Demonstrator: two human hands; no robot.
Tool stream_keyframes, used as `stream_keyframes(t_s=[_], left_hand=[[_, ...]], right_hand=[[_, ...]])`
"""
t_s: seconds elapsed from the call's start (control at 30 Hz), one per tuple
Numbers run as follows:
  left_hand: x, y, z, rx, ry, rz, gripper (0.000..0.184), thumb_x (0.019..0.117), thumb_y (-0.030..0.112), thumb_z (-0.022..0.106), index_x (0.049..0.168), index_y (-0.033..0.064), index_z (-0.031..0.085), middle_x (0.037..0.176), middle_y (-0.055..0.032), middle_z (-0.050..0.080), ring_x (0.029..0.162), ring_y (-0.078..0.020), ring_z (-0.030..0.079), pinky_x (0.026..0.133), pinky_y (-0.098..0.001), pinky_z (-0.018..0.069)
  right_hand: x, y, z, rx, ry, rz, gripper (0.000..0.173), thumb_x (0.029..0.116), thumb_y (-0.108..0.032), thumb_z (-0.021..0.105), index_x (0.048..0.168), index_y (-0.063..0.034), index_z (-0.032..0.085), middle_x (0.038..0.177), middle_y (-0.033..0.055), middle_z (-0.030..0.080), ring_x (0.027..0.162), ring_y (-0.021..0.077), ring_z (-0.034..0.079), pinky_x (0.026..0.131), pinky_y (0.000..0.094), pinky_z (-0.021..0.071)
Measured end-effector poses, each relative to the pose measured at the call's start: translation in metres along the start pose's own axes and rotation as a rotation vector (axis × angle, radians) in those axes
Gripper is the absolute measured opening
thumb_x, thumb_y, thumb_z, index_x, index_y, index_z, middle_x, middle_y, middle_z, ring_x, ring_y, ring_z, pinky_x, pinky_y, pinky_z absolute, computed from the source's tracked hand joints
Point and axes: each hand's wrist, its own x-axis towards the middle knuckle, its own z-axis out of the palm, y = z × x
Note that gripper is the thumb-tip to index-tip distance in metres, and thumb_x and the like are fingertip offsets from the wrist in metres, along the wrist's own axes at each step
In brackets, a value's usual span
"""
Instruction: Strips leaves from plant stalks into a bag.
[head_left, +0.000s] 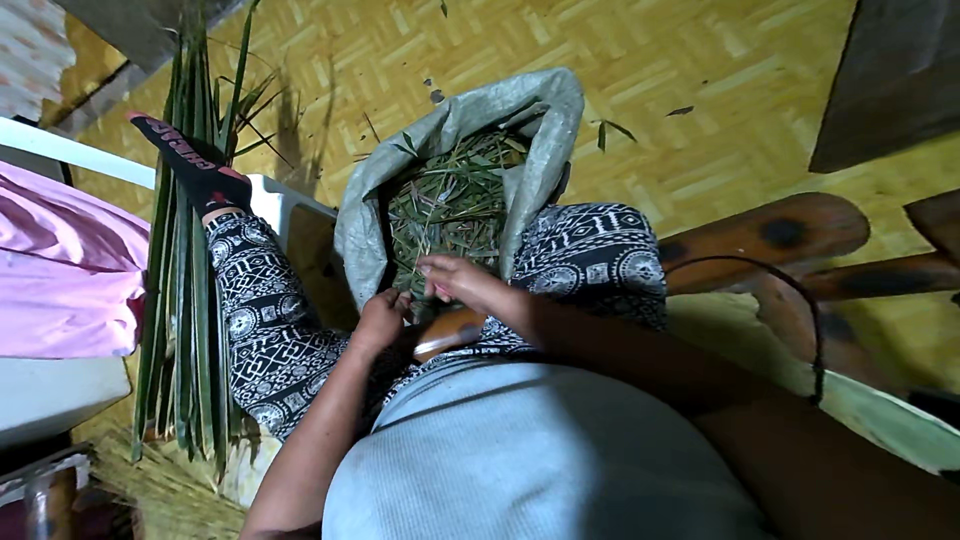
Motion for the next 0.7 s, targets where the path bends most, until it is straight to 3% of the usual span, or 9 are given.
stream_keyframes(t_s=[0.03, 0.1, 0.2, 0.33, 0.47, 0.6, 0.7], left_hand=[[0.0, -0.002, 0.001, -0.069, -0.016, 0.002, 0.036, 0.1136, 0.025, 0.04, 0.117, -0.0014, 0.063, 0.086, -0.0049, 0.068, 0.068, -0.0082, 0.058, 0.068, -0.027, 0.05], [0.0, -0.006, 0.001, -0.148, -0.037, 0.001, 0.031, 0.1118, 0.025, 0.046, 0.117, -0.0002, 0.062, 0.085, -0.0035, 0.068, 0.066, -0.0064, 0.057, 0.065, -0.0251, 0.0489], [-0.001, -0.011, -0.001, -0.097, -0.053, -0.005, 0.029, 0.1086, 0.021, 0.054, 0.124, -0.0013, 0.063, 0.1, -0.0105, 0.071, 0.087, -0.0153, 0.067, 0.085, -0.0363, 0.0553], [-0.001, -0.006, 0.002, 0.126, 0.003, -0.012, 0.034, 0.1116, 0.024, 0.047, 0.118, -0.0037, 0.065, 0.101, -0.016, 0.072, 0.095, -0.0252, 0.068, 0.093, -0.0458, 0.0527], [0.0, 0.003, 0.004, 0.266, 0.086, -0.043, 0.035, 0.1121, 0.023, 0.045, 0.117, -0.0051, 0.065, 0.102, -0.0217, 0.071, 0.098, -0.0342, 0.069, 0.094, -0.0528, 0.0529], [0.002, 0.011, 0.005, 0.358, 0.134, -0.075, 0.029, 0.109, 0.018, 0.049, 0.121, -0.003, 0.065, 0.111, -0.0248, 0.07, 0.109, -0.0397, 0.069, 0.098, -0.0572, 0.0522], [0.002, 0.013, 0.01, 0.375, 0.178, -0.073, 0.031, 0.1097, 0.019, 0.047, 0.119, -0.0035, 0.066, 0.111, -0.0255, 0.07, 0.11, -0.0414, 0.069, 0.097, -0.0591, 0.0519]], right_hand=[[-0.002, 0.0, 0.003, 0.077, -0.011, 0.013, 0.038, 0.1125, -0.025, 0.042, 0.143, -0.0064, 0.055, 0.08, 0.0036, 0.062, 0.059, 0.0065, 0.05, 0.059, 0.0232, 0.0428], [-0.004, -0.001, 0.003, 0.209, 0.016, 0.057, 0.035, 0.1122, -0.027, 0.043, 0.14, -0.0096, 0.057, 0.074, 0.0001, 0.059, 0.054, 0.0037, 0.048, 0.053, 0.0182, 0.0402], [-0.002, 0.001, -0.003, 0.232, 0.105, 0.061, 0.035, 0.1125, -0.028, 0.042, 0.14, -0.0124, 0.056, 0.072, 0.0011, 0.058, 0.052, 0.0046, 0.046, 0.051, 0.0189, 0.0386], [-0.001, -0.002, -0.003, -0.086, 0.092, -0.021, 0.042, 0.1141, -0.025, 0.035, 0.147, -0.006, 0.052, 0.091, 0.0094, 0.063, 0.069, 0.014, 0.053, 0.067, 0.0324, 0.0465], [-0.02, -0.012, 0.009, -0.442, -0.01, -0.116, 0.039, 0.1135, -0.023, 0.039, 0.143, -0.0057, 0.058, 0.105, 0.0188, 0.071, 0.096, 0.0319, 0.069, 0.093, 0.0529, 0.0529], [-0.026, -0.012, 0.021, -0.6, -0.077, -0.142, 0.038, 0.1131, -0.022, 0.04, 0.142, -0.0054, 0.059, 0.11, 0.0187, 0.071, 0.101, 0.0331, 0.07, 0.096, 0.0527, 0.0532], [-0.026, -0.015, 0.022, -0.683, -0.053, -0.129, 0.039, 0.1135, -0.024, 0.038, 0.141, -0.0055, 0.059, 0.121, 0.0225, 0.069, 0.112, 0.0401, 0.068, 0.099, 0.0585, 0.0512]])
